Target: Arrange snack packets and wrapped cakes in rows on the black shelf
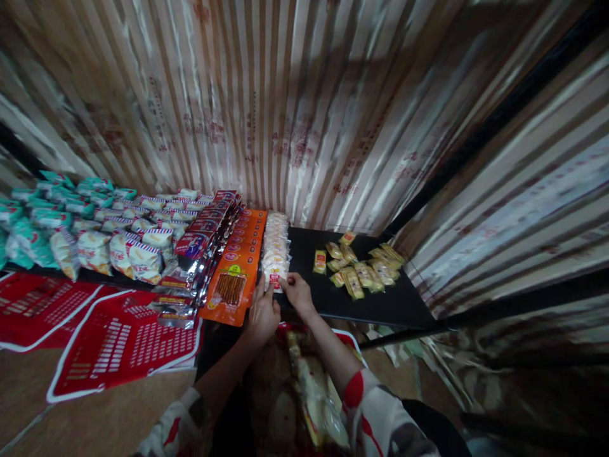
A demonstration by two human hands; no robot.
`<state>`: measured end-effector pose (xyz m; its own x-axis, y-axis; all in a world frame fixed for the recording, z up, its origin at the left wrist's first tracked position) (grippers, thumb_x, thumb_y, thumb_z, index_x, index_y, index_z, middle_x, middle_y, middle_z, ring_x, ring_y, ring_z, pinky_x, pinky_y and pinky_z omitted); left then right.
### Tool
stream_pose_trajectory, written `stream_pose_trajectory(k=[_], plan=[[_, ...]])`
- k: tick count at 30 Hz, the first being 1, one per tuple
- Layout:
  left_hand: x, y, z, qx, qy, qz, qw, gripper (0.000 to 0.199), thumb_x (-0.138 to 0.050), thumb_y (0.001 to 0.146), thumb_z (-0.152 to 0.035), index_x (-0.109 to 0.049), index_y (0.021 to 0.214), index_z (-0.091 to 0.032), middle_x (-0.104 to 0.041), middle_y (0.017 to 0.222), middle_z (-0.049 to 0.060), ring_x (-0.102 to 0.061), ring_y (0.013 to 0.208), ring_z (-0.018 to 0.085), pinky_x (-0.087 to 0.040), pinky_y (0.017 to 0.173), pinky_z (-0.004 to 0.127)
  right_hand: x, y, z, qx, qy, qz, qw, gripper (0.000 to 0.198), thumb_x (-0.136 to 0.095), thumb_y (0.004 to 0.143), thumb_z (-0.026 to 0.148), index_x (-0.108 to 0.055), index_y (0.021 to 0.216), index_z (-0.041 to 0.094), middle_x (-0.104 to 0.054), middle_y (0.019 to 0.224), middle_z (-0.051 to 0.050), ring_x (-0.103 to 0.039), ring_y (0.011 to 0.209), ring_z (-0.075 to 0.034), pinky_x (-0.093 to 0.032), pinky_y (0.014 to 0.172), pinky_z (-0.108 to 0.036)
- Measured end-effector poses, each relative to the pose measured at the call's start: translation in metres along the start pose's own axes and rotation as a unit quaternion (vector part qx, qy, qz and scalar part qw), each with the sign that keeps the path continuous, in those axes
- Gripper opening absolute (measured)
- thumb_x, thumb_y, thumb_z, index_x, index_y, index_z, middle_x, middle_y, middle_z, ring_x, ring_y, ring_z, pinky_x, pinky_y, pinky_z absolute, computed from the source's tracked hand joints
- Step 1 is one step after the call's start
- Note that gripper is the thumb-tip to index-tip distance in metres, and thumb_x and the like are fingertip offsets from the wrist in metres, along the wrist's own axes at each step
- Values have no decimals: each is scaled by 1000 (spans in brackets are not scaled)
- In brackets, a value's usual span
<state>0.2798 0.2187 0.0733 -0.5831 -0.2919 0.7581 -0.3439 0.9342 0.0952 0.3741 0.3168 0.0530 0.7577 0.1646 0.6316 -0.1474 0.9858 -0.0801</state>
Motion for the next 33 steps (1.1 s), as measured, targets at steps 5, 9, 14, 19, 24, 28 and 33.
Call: stream_pose_trajectory(k=[5,9,14,19,24,28,33], plan=[[-5,3,0,-12,14,8,1000,47,-45,79,-9,-55,125,-10,-39,145,14,-35,133,30,-31,110,44,-3,1,-2,11,-36,-21,999,19,-63,76,35,-61,87,20,-67,85,-3,-62,75,-15,-45,70,-25],[-8,6,3,-19,21,9,1000,49,-46,77,-8,-54,125,-8,-38,145,15,-33,134,30,-29,111,45,-4,3,-3,-5,-39,-22,999,21,-64,75,36,-60,87,20,-67,84,-2,-62,75,-15,-45,70,-25],[-11,6,7,-34,23,1,999,51,-44,77,-7,-53,126,-11,-39,145,13,-33,134,30,-31,111,46,-9,3,-11,-35,26,-10,999,28,-65,73,40,-58,91,19,-67,85,-3,-63,69,-15,-48,66,-27],[-12,-3,8,-58,22,-24,998,55,-43,76,-6,-47,131,-12,-37,145,13,-31,135,29,-33,110,45,-6,-11,-20,1,162,-37,986,33,-58,76,40,-56,100,17,-66,93,-6,-64,68,-14,-52,65,-27],[-9,-32,6,-113,29,-48,992,41,-40,81,-10,-55,120,-12,-49,132,14,-44,125,25,-38,105,39,11,-50,-31,88,172,-58,979,26,-49,82,37,-58,96,18,-63,95,-6,-63,69,-14,-52,66,-28],[-25,-76,19,-105,17,67,992,33,-34,88,-15,-61,106,-17,-59,116,9,-52,111,18,-40,101,33,15,-89,-48,128,108,-35,985,23,-44,85,32,-60,94,19,-64,91,-6,-63,71,-15,-51,68,-28],[-55,-121,49,6,59,201,978,47,-51,77,-18,-51,124,-10,-46,136,17,-37,130,28,-30,109,43,-11,-132,-73,149,-39,76,985,26,-42,81,16,-65,91,21,-69,91,-6,-62,88,-18,-47,85,-31]])
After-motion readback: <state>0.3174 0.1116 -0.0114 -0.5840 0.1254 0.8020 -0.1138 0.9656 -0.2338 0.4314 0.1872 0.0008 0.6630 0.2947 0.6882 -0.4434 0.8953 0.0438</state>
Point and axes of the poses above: each hand's wrist, its own y-axis towards the middle knuckle, its own x-axis out of the back of the hand, z = x × y, the point moved 4 cm from there along y, towards the middle knuckle
